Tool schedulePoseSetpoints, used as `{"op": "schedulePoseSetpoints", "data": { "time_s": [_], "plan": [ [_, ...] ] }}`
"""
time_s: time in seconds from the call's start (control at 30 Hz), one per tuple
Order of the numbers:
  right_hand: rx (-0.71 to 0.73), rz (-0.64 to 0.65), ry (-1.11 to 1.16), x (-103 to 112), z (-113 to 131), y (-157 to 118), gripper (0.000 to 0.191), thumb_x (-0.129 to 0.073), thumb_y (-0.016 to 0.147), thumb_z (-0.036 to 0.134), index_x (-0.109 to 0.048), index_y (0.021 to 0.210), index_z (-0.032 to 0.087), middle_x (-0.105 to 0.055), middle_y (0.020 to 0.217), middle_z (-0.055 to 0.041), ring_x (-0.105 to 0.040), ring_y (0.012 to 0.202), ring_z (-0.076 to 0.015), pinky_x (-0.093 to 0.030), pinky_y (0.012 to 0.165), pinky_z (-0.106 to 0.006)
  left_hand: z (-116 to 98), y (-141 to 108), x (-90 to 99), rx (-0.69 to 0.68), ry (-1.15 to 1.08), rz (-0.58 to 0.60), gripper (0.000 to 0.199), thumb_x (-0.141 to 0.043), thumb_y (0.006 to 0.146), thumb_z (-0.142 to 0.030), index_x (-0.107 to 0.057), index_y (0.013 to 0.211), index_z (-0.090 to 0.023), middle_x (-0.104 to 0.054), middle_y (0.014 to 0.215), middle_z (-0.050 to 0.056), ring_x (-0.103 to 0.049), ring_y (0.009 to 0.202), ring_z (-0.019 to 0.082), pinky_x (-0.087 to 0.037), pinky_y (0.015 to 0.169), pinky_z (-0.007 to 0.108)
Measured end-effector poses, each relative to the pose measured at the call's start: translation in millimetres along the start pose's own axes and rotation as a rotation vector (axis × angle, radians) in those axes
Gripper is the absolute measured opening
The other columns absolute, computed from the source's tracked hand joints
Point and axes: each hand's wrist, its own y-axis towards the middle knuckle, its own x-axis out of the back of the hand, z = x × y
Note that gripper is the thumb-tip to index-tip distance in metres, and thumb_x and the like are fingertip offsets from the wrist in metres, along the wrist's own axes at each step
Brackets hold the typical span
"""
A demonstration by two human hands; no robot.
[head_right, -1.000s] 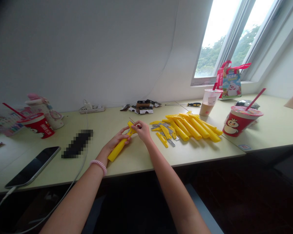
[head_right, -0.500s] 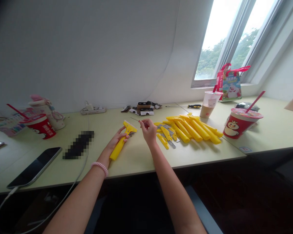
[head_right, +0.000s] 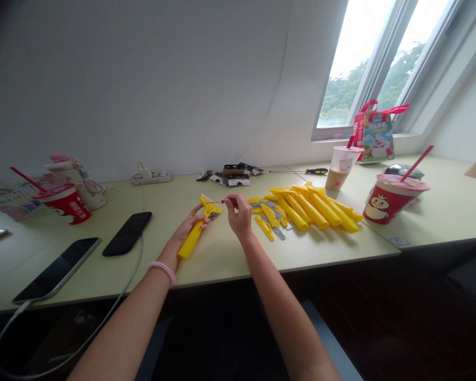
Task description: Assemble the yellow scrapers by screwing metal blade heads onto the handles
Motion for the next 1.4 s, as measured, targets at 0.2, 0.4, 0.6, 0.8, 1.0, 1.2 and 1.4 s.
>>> {"op": "schedulePoseSetpoints", "data": {
  "time_s": [0.2,0.4,0.6,0.8,1.0,1.2,1.4],
  "plan": [
    [0.056,-0.011,-0.027,-1.6,-2.0,-0.1,0.016,-0.048,0.083,0.031,-0.056,0.079,0.018,-0.06,0.071,-0.0027,-0.051,0.062,-0.0125,-0.042,0.057,-0.025,0.2,0.3,0.5,0.003,-0.006,0.004,0.071,-0.059,0.064,-0.002,-0.035,0.128,-0.022,-0.058,0.088,0.008,-0.053,0.057,0.007,-0.037,0.043,0.013],
    [0.047,-0.012,-0.041,-1.1,-1.7,1.0,0.017,-0.049,0.083,0.032,-0.057,0.079,0.018,-0.061,0.07,-0.0024,-0.052,0.061,-0.0121,-0.042,0.055,-0.024,0.4,0.5,1.1,-0.001,0.011,-0.004,0.071,-0.06,0.063,-0.004,-0.036,0.127,-0.022,-0.058,0.083,0.006,-0.053,0.057,0.007,-0.037,0.043,0.013],
    [0.0,-0.005,-0.053,-0.3,-5.6,-0.2,0.018,-0.051,0.081,0.034,-0.057,0.076,0.017,-0.062,0.067,-0.0015,-0.052,0.057,-0.0111,-0.042,0.053,-0.023,0.8,1.6,2.3,0.002,0.004,0.01,0.072,-0.059,0.064,-0.002,-0.035,0.128,-0.022,-0.058,0.085,0.008,-0.053,0.056,0.007,-0.036,0.043,0.013],
    [0.025,-0.02,-0.157,0.6,-9.2,0.1,0.02,-0.041,0.087,0.03,-0.056,0.081,0.017,-0.059,0.073,-0.0033,-0.051,0.067,-0.0143,-0.041,0.06,-0.027,1.1,1.5,2.3,0.002,0.03,0.011,0.072,-0.059,0.064,-0.002,-0.034,0.129,-0.021,-0.058,0.08,0.007,-0.053,0.056,0.008,-0.036,0.044,0.014],
    [0.193,0.01,-0.188,1.1,-4.2,-0.6,0.019,-0.037,0.087,0.02,-0.056,0.093,0.018,-0.057,0.082,-0.0054,-0.05,0.08,-0.0174,-0.041,0.074,-0.033,0.9,1.3,2.3,-0.008,0.03,0.001,0.07,-0.057,0.064,-0.002,-0.034,0.128,-0.019,-0.058,0.077,0.007,-0.054,0.057,0.009,-0.037,0.044,0.015],
    [0.335,0.021,-0.204,-3.6,-3.6,-4.7,0.025,-0.038,0.086,0.015,-0.053,0.106,0.019,-0.058,0.09,-0.0078,-0.05,0.085,-0.0189,-0.044,0.075,-0.034,0.9,1.6,1.3,-0.006,0.021,-0.021,0.071,-0.058,0.064,-0.002,-0.034,0.128,-0.019,-0.059,0.083,0.008,-0.053,0.056,0.007,-0.036,0.043,0.014],
    [0.269,-0.069,-0.177,-4.1,-7.9,-4.9,0.028,-0.042,0.086,0.02,-0.049,0.113,0.019,-0.06,0.083,-0.0056,-0.052,0.074,-0.0169,-0.046,0.068,-0.033,-1.3,-3.1,-2.9,0.003,0.044,-0.011,0.07,-0.059,0.063,-0.003,-0.036,0.127,-0.019,-0.058,0.079,0.007,-0.053,0.056,0.007,-0.036,0.044,0.014]
  ]
}}
